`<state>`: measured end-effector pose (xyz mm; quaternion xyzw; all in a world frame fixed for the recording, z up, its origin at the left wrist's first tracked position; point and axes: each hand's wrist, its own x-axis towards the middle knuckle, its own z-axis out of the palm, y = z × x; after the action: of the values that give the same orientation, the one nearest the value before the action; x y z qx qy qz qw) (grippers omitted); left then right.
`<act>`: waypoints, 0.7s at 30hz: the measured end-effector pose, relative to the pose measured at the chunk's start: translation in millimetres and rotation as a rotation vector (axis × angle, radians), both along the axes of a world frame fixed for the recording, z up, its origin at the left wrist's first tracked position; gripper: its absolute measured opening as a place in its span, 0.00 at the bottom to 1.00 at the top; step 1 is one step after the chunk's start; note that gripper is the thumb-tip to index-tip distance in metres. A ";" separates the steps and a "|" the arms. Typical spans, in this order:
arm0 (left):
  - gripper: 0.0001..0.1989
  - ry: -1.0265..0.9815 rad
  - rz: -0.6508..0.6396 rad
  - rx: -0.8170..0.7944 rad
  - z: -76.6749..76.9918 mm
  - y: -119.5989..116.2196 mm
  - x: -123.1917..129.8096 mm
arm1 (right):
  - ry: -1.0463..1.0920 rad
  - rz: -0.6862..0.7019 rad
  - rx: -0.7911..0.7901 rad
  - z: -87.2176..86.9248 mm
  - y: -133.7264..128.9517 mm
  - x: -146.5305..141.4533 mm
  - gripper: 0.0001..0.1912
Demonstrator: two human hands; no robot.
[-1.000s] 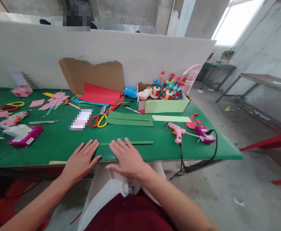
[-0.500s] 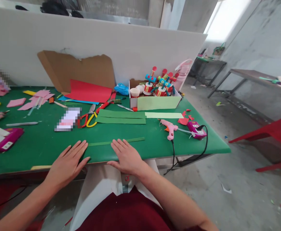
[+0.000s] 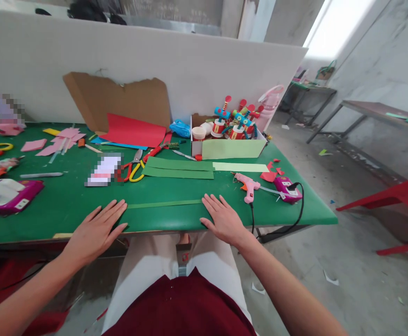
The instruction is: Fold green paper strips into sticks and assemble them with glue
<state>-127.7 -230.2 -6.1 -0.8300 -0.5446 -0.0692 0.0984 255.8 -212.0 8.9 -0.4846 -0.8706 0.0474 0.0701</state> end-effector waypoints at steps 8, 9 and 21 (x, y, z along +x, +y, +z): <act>0.26 -0.032 -0.130 -0.013 13.5 -8.4 90.2 | 0.112 0.127 -0.013 9.2 -14.4 -66.4 0.38; 0.26 -0.042 -0.142 -0.031 10.8 -6.3 103.0 | 0.133 0.129 -0.015 7.5 -14.1 -78.9 0.38; 0.25 -0.153 -0.126 0.025 -9.1 10.2 104.8 | 0.138 0.016 -0.022 -2.5 -5.5 -101.6 0.35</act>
<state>-23.0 -220.0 -15.1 -0.8537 -0.4962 -0.1451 0.0625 154.2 -217.5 6.3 -0.4741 -0.8669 0.0910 0.1241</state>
